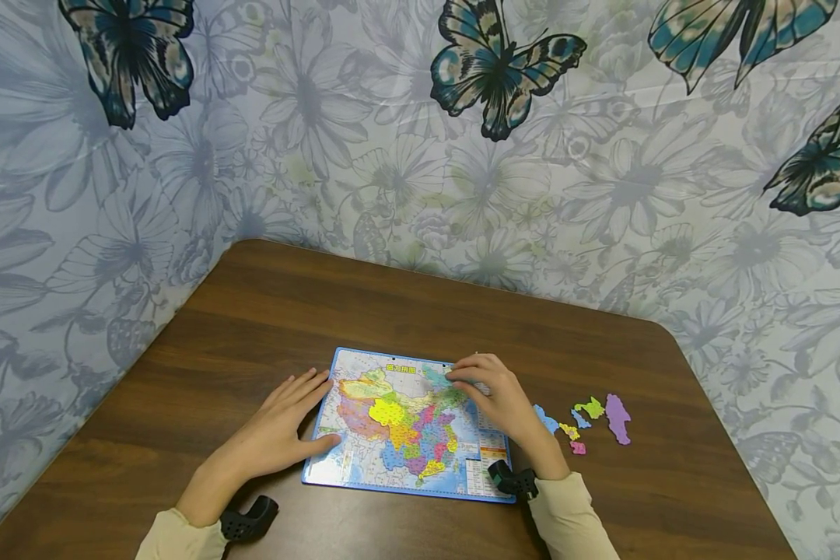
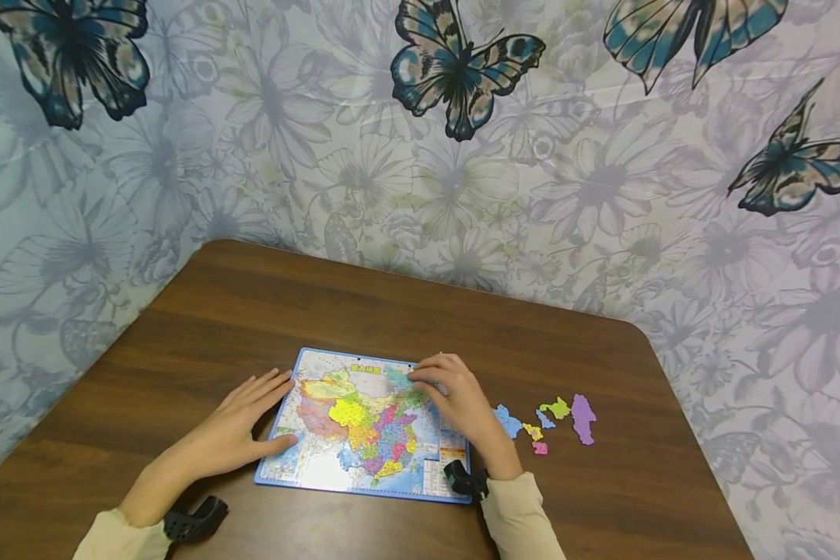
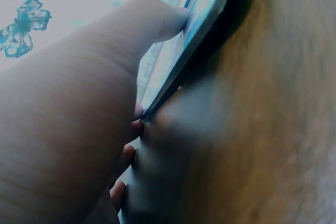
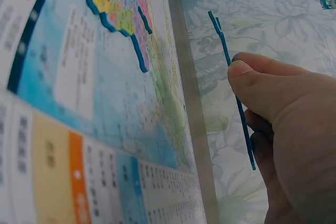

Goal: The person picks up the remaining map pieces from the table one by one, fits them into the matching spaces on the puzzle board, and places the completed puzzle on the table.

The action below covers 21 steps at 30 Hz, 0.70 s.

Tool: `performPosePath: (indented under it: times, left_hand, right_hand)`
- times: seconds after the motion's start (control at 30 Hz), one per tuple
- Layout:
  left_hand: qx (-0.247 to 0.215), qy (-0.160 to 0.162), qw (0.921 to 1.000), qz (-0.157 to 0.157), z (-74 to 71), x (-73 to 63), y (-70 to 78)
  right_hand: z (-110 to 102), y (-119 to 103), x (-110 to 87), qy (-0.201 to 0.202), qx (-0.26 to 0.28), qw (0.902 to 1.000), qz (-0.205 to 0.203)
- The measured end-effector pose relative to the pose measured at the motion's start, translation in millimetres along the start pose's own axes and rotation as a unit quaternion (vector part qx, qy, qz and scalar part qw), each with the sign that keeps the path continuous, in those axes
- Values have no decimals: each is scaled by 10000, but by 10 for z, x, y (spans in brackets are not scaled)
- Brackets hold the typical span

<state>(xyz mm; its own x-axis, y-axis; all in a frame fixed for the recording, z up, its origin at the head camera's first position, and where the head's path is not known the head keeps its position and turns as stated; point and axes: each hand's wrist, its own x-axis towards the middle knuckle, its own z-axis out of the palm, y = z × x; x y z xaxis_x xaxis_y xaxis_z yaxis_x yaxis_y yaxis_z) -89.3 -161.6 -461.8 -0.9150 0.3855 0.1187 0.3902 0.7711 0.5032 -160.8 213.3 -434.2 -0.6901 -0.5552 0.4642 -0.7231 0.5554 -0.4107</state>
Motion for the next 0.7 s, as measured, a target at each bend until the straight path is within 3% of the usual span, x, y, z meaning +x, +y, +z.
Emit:
performPosePath:
  times: [0.7]
  left_hand:
    - [-16,-23,10000,1,-9,3,15]
  right_hand:
    - [125,-59,60,-699,279,9970,-183]
